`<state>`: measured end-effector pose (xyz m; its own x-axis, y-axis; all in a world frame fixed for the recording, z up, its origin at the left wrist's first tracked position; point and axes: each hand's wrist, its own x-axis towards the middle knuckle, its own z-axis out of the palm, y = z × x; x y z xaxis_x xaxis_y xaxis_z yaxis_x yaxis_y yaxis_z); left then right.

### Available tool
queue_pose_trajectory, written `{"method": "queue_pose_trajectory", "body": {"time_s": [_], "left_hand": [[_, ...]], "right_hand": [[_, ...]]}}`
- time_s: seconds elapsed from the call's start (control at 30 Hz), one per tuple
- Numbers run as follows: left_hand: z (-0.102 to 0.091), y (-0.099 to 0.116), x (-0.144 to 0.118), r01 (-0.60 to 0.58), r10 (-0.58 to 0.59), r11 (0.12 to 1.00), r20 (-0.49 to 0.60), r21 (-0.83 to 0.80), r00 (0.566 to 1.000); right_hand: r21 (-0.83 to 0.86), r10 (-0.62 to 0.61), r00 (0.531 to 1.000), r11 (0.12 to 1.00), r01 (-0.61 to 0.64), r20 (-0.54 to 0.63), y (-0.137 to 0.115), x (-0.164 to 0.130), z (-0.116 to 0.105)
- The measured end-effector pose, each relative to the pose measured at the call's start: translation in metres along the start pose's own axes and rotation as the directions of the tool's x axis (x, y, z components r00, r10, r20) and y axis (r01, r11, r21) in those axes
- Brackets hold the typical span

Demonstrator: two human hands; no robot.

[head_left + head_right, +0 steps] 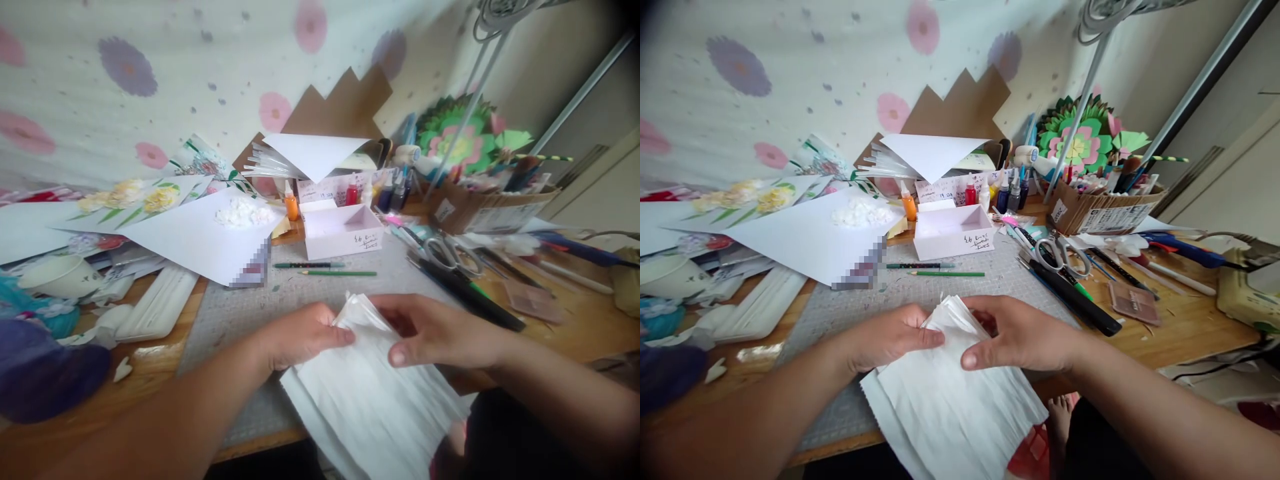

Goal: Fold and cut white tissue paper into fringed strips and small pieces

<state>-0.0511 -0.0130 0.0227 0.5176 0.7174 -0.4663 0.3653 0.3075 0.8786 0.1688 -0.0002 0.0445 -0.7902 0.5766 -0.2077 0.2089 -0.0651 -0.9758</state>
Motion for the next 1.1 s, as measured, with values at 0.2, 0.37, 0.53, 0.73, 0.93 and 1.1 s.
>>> {"method": "queue_pose_trajectory", "body": {"time_s": [0.2,0.37,0.53,0.73,0.93,1.1], "left_hand": [[0.004,0.003,-0.004,-0.051,0.056,0.964,-0.012,0.262,0.998],[-0.002,0.005,-0.006,-0.081,0.082,0.962,0.009,0.260,0.997],[-0.013,0.010,-0.010,-0.198,0.229,0.952,-0.117,0.233,0.966],[0.011,0.015,-0.026,-0.461,0.456,0.885,-0.314,0.062,0.833],[0.060,0.000,-0.024,-0.714,0.563,0.697,-0.667,0.065,0.489],[0.078,-0.007,-0.021,-0.779,0.667,0.550,-0.719,0.301,0.194]], "right_hand": [[-0.382,-0.057,0.922,0.919,-0.101,-0.382,0.003,0.013,0.030],[-0.072,0.038,0.881,0.994,-0.081,-0.471,0.006,0.000,0.020],[0.093,0.036,0.797,0.995,0.025,-0.602,0.007,-0.023,0.011],[0.119,-0.031,0.668,0.977,0.177,-0.743,0.008,-0.034,0.012],[0.100,-0.114,0.619,0.949,0.300,-0.777,0.006,-0.042,0.014],[0.118,-0.133,0.635,0.934,0.338,-0.761,0.006,-0.047,0.017]]}}
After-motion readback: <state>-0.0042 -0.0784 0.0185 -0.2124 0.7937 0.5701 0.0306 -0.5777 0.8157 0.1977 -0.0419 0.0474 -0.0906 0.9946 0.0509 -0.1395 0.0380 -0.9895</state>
